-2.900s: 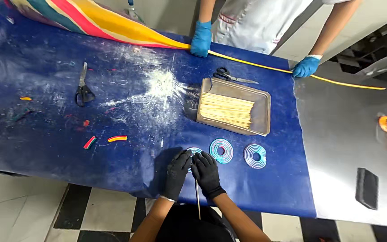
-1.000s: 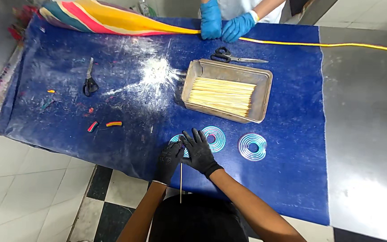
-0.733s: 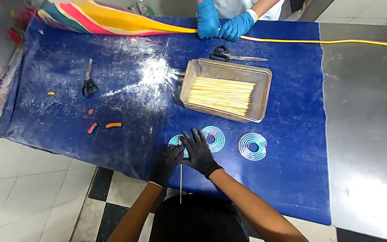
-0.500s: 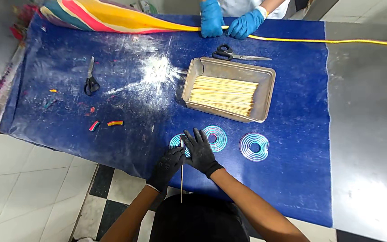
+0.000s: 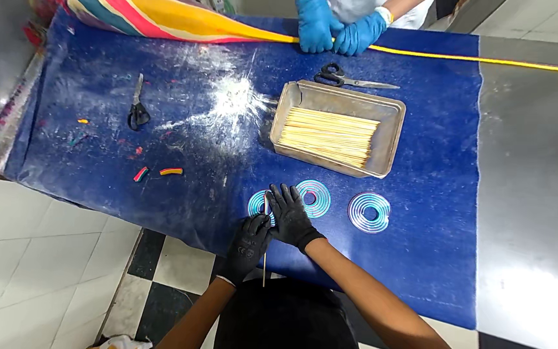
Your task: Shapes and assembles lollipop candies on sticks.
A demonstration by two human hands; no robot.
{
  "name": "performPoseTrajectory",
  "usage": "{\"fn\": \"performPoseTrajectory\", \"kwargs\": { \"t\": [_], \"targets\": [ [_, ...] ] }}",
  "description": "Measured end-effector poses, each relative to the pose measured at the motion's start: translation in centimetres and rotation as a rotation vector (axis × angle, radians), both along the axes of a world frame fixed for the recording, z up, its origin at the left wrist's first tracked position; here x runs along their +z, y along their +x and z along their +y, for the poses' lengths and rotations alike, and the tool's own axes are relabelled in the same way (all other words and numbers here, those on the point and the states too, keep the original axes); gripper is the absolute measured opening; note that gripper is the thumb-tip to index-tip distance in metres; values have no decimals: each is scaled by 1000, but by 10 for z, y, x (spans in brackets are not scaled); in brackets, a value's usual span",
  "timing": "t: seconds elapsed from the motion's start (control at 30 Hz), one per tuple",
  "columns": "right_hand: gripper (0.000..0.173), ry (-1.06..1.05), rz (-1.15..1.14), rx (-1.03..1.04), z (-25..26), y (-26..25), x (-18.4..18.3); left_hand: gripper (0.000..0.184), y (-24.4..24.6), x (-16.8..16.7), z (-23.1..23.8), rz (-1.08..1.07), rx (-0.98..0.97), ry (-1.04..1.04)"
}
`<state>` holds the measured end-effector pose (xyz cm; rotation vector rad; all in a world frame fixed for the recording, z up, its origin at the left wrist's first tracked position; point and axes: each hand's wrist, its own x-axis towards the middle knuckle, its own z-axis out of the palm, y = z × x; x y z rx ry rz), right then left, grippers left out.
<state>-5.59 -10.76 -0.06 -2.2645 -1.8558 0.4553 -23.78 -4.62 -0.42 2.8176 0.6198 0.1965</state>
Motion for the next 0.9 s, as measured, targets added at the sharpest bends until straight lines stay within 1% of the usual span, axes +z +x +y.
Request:
{"fn": "performPoseTrajectory", "kwargs": {
  "t": [0.03, 0.07, 0.1, 0.13, 0.17, 0.2, 0.23, 0.27, 0.3, 0.37, 0.4, 0.47, 0.53, 0.6, 0.63, 0.67, 0.7, 0.73, 0.77, 0.8, 0.83, 0.87, 0.9],
  "targets": [
    [114, -95, 52, 13, 2, 2, 10, 41, 0, 8, -2, 26, 53, -128],
    [110, -155, 128, 12, 5, 7, 21, 43, -1, 17, -1, 1, 118, -323],
    [99, -132, 238, -21, 7, 11, 29, 44, -1, 26, 2, -104, 207, -599],
    [80, -10, 336, -92, 9, 12, 34, 47, -1, 34, 7, -273, 341, -960],
    [62, 192, 321, -190, 15, 4, 31, 50, -1, 41, 10, -472, 505, -1272],
    [53, 353, 245, -270, 27, -7, 24, 51, -3, 45, 14, -668, 666, -1475],
    [54, 428, 175, -301, 41, -17, 17, 51, -5, 48, 19, -840, 815, -1573],
    [62, 448, 108, -287, 56, -27, 7, 51, -10, 49, 25, -969, 916, -1594],
    [73, 439, 38, -246, 71, -35, -4, 53, -16, 50, 30, -1039, 959, -1570],
    [89, 381, -62, -147, 91, -41, -21, 55, -33, 50, 40, -1085, 965, -1496],
    [93, 331, -84, -116, 96, -41, -23, 55, -42, 50, 44, -1093, 961, -1474],
    [95, 273, -70, -92, 93, -40, -21, 53, -58, 52, 46, -1088, 1025, -1452],
    [89, 310, -5, -99, 92, -38, -19, 58, -69, 55, 48, -1022, 1084, -1430],
    [77, 367, 27, -117, 92, -36, -21, 59, -73, 52, 51, -952, 1040, -1346],
    [71, 368, 3, -123, 92, -37, -22, 55, -74, 49, 52, -902, 974, -1252],
    [67, 366, -37, -126, 93, -38, -23, 47, -73, 44, 53, -834, 881, -1117],
    [63, 372, -70, -119, 94, -40, -23, 40, -71, 38, 55, -734, 759, -928],
    [59, 378, -84, -103, 94, -42, -23, 39, -68, 34, 55, -609, 661, -750],
    [55, 367, -64, -87, 94, -42, -22, 46, -63, 30, 55, -469, 581, -611],
    [50, 357, 0, -75, 93, -41, -22, 58, -55, 28, 55, -341, 524, -492],
    [44, 363, 129, -80, 92, -37, -18, 75, -46, 28, 57, -221, 475, -403],
    [38, 395, 317, -122, 94, -32, -12, 94, -37, 26, 63, -120, 440, -332],
    [34, 435, 450, -188, 96, -25, -5, 110, -28, 24, 67, -43, 418, -292]
  ]
}}
